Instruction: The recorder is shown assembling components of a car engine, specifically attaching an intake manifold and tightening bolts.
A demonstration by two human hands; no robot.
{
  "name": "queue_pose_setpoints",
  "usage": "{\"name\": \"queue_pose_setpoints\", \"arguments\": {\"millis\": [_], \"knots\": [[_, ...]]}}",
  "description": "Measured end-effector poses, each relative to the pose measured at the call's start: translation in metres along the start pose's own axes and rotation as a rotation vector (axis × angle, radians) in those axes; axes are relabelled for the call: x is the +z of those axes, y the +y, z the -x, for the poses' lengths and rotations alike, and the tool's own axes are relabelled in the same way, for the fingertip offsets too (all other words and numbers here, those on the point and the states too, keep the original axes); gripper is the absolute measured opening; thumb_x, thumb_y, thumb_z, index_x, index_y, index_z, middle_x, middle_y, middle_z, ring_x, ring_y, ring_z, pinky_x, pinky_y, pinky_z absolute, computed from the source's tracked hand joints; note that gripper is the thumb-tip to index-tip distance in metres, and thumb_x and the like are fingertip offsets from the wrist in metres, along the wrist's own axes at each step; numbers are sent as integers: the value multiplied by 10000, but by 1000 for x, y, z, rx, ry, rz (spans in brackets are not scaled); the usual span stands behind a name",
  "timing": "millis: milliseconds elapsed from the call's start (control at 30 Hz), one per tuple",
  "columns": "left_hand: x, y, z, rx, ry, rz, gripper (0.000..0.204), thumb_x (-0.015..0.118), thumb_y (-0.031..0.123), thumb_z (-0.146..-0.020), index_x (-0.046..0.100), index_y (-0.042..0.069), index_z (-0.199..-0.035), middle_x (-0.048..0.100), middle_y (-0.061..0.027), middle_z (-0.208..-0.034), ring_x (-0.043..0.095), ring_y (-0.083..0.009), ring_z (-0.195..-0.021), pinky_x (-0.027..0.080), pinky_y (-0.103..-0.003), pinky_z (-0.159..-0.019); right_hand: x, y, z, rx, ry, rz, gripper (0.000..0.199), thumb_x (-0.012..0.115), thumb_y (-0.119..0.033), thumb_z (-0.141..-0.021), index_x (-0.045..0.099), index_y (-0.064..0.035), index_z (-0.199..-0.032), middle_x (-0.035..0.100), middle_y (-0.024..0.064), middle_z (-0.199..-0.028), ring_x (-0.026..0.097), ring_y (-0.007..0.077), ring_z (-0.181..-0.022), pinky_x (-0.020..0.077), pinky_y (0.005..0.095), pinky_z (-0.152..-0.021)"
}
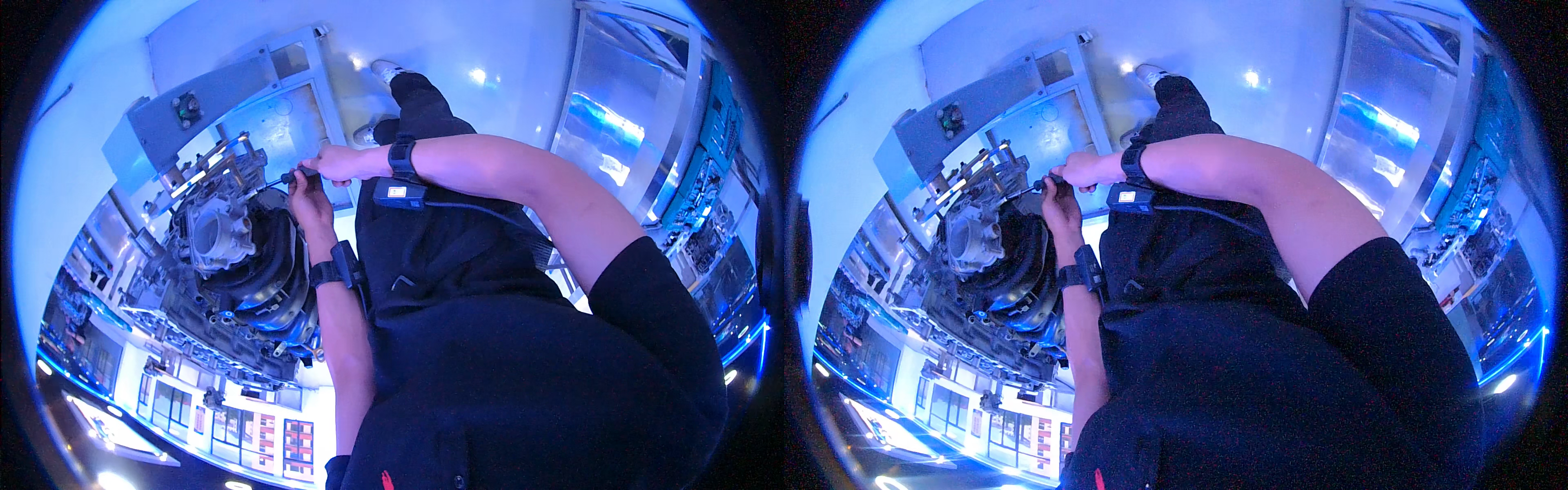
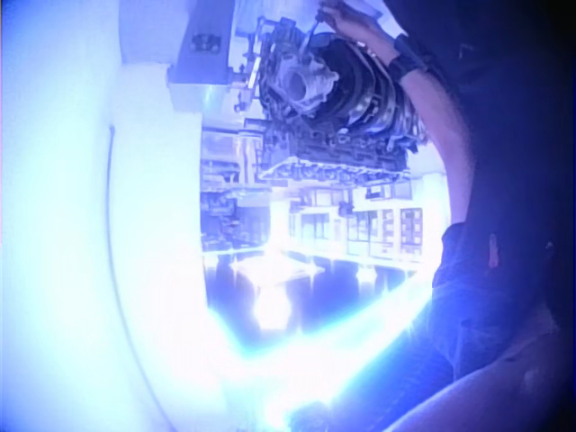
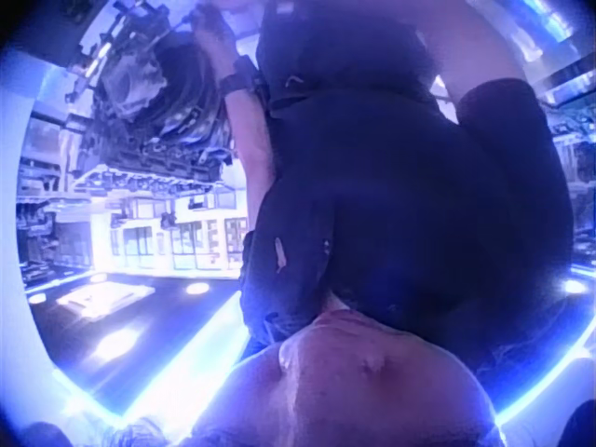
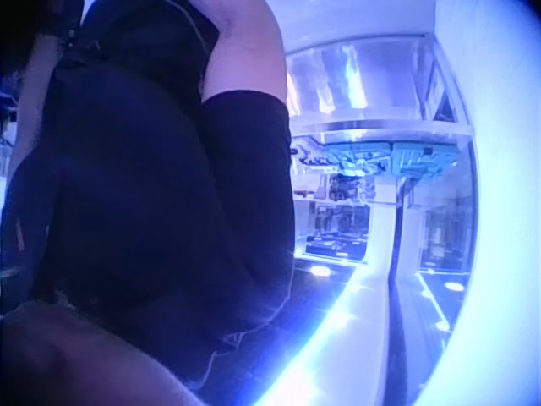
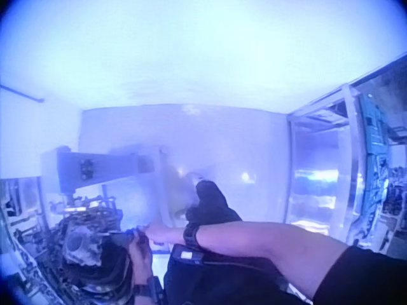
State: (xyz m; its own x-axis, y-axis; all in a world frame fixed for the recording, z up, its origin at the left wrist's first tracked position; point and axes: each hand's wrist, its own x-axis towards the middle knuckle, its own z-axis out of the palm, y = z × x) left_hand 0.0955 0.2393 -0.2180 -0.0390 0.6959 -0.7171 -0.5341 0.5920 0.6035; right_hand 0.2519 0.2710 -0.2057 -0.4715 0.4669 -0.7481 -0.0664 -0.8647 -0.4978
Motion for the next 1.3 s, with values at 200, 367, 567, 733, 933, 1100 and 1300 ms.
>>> {"name": "queue_pose_setpoints", "arguments": {"millis": [200,367,567,733,933,1100,1300], "knots": [[9,-3,-10,-32,91,-46,201,570,112,-888,541,-21,-1036,585,-118,-1029,560,-217,-978,441,-340,-888,-5,10,-11,13,7,-22,440,433,-398,-936,570,4,-820,436,26,-519,377,130,-367,236,287,-335],[20,-6,-11,2,375,-187,172,556,91,-891,550,-42,-999,598,-116,-956,586,-222,-879,473,-343,-801,-11,20,-26,17,-65,-99,510,411,-484,-927,528,-4,-800,503,43,-581,436,127,-398,317,272,-348],[55,-17,-14,34,483,-202,86,541,36,-879,563,-39,-913,613,-119,-864,608,-210,-734,510,-338,-662,-27,34,-31,-168,85,490,605,362,-539,-921,588,16,-1005,558,94,-659,549,167,-519,409,277,-449],[55,-3,-8,31,581,-358,89,581,40,-851,545,-36,-879,603,-118,-830,598,-175,-675,505,-304,-596,-15,9,-8,88,-165,-88,397,431,-424,-946,544,-66,-819,385,-32,-547,326,68,-417,212,244,-369],[34,-11,19,-98,209,-350,190,575,107,-867,549,-27,-1000,613,-90,-922,595,-171,-811,485,-322,-720,-29,-6,15,64,-261,536,392,443,-417,-941,525,-34,-939,554,17,-681,531,89,-518,417,236,-413],[62,-9,94,39,-69,-579,160,582,115,-879,521,13,-986,543,-12,-848,509,-90,-802,419,-253,-726,-51,-52,91,73,-600,786,336,544,-350,-904,533,-22,-973,591,55,-733,584,126,-610,476,270,-522],[132,77,164,251,-138,-126,164,545,64,-894,487,2,-1035,601,-89,-1021,551,-124,-972,418,-259,-885,-5,-142,178,-204,-503,895,314,570,-301,-891,484,-9,-972,563,90,-617,574,191,-542,439,323,-516]]}}
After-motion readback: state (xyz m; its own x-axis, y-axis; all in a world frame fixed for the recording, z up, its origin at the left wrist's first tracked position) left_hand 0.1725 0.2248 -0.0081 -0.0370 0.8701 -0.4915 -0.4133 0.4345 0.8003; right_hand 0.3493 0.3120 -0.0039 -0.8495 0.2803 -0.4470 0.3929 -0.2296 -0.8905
